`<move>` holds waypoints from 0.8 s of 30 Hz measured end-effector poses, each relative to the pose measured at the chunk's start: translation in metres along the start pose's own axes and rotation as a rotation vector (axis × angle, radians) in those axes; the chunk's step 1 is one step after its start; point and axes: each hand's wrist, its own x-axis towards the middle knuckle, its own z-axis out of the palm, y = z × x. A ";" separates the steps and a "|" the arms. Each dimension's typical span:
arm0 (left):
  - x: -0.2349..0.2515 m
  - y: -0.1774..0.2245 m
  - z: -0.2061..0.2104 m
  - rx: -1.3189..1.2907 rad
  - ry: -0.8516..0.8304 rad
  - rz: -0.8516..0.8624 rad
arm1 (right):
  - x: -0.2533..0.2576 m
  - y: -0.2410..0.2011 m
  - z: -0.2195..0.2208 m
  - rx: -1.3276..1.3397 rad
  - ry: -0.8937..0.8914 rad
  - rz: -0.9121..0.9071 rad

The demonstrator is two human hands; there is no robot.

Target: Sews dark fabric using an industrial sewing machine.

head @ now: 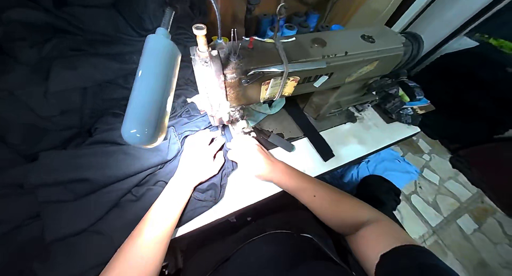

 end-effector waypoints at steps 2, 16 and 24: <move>0.004 -0.004 0.001 0.014 0.006 0.004 | 0.003 0.004 0.002 0.008 0.010 0.009; -0.034 0.073 -0.005 0.015 -0.022 -0.510 | 0.013 0.005 0.009 0.357 0.204 0.174; -0.023 0.008 -0.019 -0.099 0.157 -0.539 | 0.013 0.003 0.012 0.331 0.202 0.182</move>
